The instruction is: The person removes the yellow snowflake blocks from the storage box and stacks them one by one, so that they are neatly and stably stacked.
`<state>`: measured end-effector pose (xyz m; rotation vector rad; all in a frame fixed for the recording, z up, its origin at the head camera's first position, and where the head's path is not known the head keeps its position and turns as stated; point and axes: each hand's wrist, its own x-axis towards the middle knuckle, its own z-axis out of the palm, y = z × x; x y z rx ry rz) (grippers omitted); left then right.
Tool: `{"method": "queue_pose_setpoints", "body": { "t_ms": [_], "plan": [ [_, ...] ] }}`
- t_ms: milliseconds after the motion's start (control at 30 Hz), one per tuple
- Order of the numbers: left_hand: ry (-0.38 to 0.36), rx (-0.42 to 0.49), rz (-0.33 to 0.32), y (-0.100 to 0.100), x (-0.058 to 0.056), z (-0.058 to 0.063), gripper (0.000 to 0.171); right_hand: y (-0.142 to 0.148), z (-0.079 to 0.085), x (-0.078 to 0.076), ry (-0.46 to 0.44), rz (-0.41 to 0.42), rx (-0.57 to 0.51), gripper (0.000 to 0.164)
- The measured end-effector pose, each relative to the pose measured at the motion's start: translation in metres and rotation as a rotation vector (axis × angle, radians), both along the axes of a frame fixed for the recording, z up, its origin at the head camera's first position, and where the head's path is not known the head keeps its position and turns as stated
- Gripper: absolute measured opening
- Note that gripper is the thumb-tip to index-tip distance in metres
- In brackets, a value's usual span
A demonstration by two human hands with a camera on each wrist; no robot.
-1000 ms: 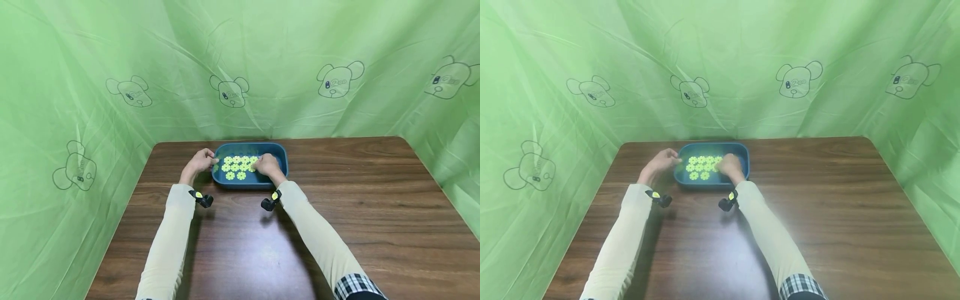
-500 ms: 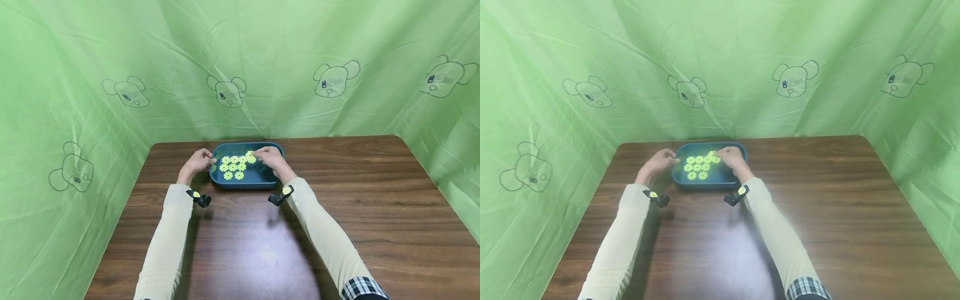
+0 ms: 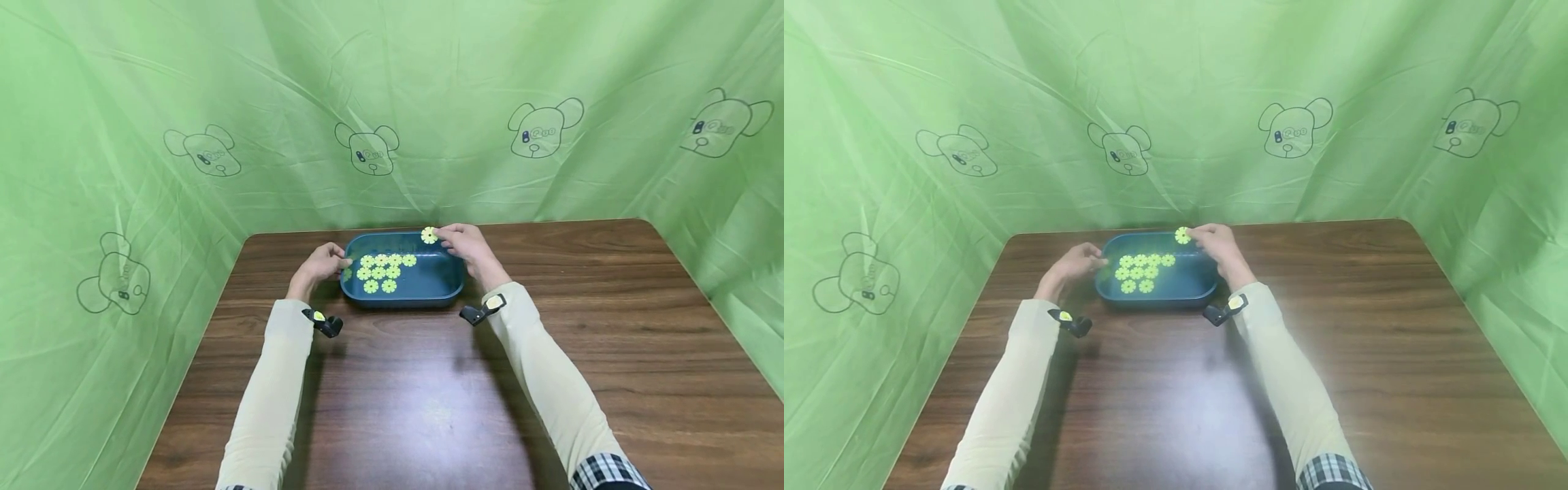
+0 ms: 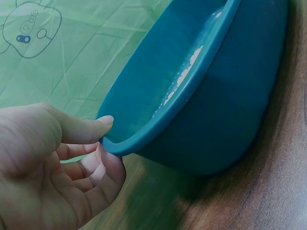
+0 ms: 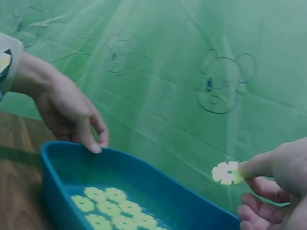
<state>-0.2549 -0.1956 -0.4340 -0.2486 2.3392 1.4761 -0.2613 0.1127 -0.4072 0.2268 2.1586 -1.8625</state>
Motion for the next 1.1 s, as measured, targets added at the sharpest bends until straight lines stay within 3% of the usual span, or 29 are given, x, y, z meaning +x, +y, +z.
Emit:
{"method": "queue_pose_setpoints", "body": {
  "t_ms": [367,567,700,800,1000,1100],
  "plan": [
    [-0.011,-0.008,-0.001,0.000,0.001,0.002,0.021,0.048,-0.010,-0.003,-0.005,-0.087,-0.063,0.039],
    [-0.007,0.004,-0.002,0.000,0.000,0.001,0.020,0.069,-0.025,-0.002,-0.039,-0.126,-0.041,0.024],
    [-0.007,0.006,0.000,0.000,0.000,0.000,0.020,0.080,-0.037,-0.002,-0.077,-0.140,-0.035,0.022],
    [-0.008,0.001,0.004,0.000,-0.001,-0.001,0.021,0.085,-0.044,0.000,-0.098,-0.155,-0.023,0.026],
    [-0.004,-0.005,-0.001,0.000,0.000,0.000,0.020,0.092,-0.054,0.004,-0.116,-0.153,0.015,0.050],
    [-0.004,-0.005,-0.002,-0.001,0.001,0.001,0.020,0.094,-0.058,0.006,-0.118,-0.160,0.067,0.052]
  ]
}}
